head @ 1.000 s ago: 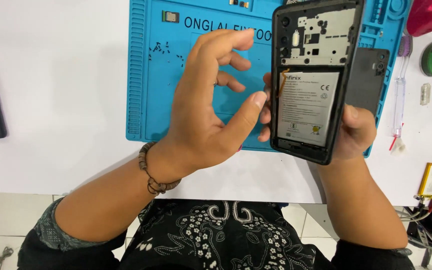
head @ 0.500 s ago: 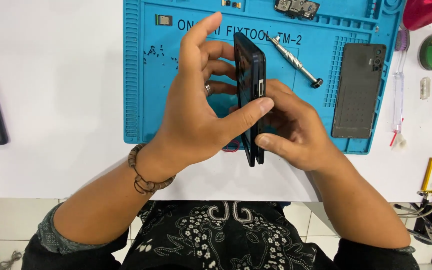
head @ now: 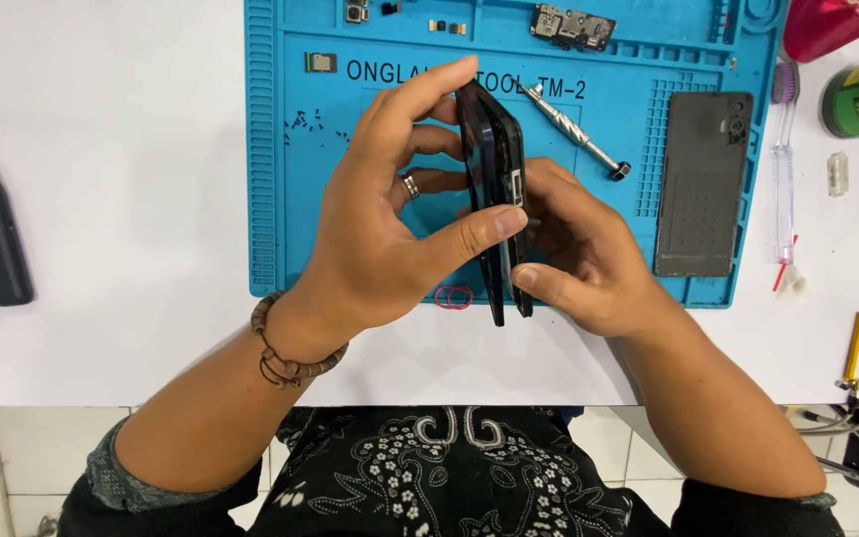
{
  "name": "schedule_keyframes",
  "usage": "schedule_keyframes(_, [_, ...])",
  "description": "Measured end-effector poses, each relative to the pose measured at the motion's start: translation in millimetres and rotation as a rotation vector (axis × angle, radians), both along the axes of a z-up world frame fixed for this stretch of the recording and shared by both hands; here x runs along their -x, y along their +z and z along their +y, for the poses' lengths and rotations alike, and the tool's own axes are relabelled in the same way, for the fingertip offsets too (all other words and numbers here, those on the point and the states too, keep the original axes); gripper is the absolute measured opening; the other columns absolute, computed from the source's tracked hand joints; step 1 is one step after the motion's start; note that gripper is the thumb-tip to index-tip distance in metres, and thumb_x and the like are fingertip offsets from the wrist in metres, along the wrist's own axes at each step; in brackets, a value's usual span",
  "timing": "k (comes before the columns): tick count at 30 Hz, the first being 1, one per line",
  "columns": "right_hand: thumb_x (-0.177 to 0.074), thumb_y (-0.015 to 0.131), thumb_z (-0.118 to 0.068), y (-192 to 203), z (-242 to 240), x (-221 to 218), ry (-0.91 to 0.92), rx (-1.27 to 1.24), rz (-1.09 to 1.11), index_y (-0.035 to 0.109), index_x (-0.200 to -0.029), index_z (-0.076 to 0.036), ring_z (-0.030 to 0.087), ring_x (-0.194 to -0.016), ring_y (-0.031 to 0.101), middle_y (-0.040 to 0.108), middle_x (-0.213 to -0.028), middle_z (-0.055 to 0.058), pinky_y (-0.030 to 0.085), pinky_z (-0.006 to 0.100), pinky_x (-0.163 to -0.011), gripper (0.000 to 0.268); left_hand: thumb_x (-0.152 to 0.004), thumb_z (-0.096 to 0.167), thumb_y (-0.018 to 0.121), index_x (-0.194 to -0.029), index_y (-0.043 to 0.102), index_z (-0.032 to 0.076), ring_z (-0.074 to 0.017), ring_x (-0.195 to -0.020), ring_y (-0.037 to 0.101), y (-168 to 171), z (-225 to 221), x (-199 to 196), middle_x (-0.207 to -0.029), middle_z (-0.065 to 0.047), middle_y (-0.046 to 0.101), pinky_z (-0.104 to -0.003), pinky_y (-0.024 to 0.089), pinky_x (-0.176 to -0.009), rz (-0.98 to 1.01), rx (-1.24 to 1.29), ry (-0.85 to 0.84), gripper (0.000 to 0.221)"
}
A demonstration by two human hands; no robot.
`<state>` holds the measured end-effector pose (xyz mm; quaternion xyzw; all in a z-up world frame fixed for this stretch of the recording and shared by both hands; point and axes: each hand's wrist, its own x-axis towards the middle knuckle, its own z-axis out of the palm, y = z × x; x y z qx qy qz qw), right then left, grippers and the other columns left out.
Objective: The person uses a prying tool to separate the back cover from a smartphone. They then pick up a second phone, interact with its screen, and place it down. Finally, they return to the first phone and fully separate the back cover from the main body, revealing the internal components.
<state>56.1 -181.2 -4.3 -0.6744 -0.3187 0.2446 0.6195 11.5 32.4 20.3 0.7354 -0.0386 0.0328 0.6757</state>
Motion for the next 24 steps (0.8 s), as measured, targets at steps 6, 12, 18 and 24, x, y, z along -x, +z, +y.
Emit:
schedule_keyframes(6, [-0.098, 0.063, -0.034, -2.6, -3.2, 1.0, 0.004, 0.003, 0.014, 0.037, -0.155, 0.001, 0.025, -0.123, 0.054, 0.048, -0.136, 0.013, 0.055, 0.036, -0.099, 0.071, -0.09, 0.032, 0.079, -0.144, 0.044, 0.016, -0.0215, -0.121, 0.068, 5.2, -1.4, -0.8, -0.133, -0.007, 0.059, -0.032, 0.069, -0.096, -0.009, 0.016, 0.017, 0.067])
schedule_keyframes(12, [-0.099, 0.063, -0.029, -4.1, -7.3, -3.9, 0.035, -0.069, 0.078, 0.04, -0.153, -0.001, 0.026, -0.118, 0.058, 0.048, -0.136, 0.013, 0.058, 0.037, -0.09, 0.065, -0.084, 0.031, 0.079, -0.141, 0.047, 0.012, -0.0223, -0.118, 0.069, 15.1, -3.4, -5.7, -0.129, -0.008, 0.064, -0.033, 0.067, -0.094, 0.027, -0.001, 0.029, 0.068])
schedule_keyframes(18, [-0.1, 0.063, -0.028, -2.0, -6.3, -2.6, 0.037, -0.121, 0.102, 0.039, -0.154, -0.003, 0.027, -0.125, 0.055, 0.048, -0.14, 0.013, 0.057, 0.04, -0.099, 0.064, -0.08, 0.033, 0.08, -0.141, 0.047, 0.006, -0.0237, -0.118, 0.067, 16.2, -6.7, -3.7, -0.131, -0.011, 0.062, -0.034, 0.065, -0.096, 0.011, 0.036, 0.047, 0.075])
schedule_keyframes(24, [-0.102, 0.06, -0.031, -3.1, -6.0, -5.4, 0.041, -0.166, 0.098, 0.043, -0.152, -0.002, 0.027, -0.127, 0.055, 0.051, -0.141, 0.014, 0.053, 0.04, -0.1, 0.06, -0.081, 0.03, 0.08, -0.145, 0.045, 0.007, -0.0243, -0.119, 0.066, 10.9, -7.8, -4.1, -0.134, -0.012, 0.062, -0.035, 0.063, -0.098, 0.002, 0.092, 0.053, 0.076])
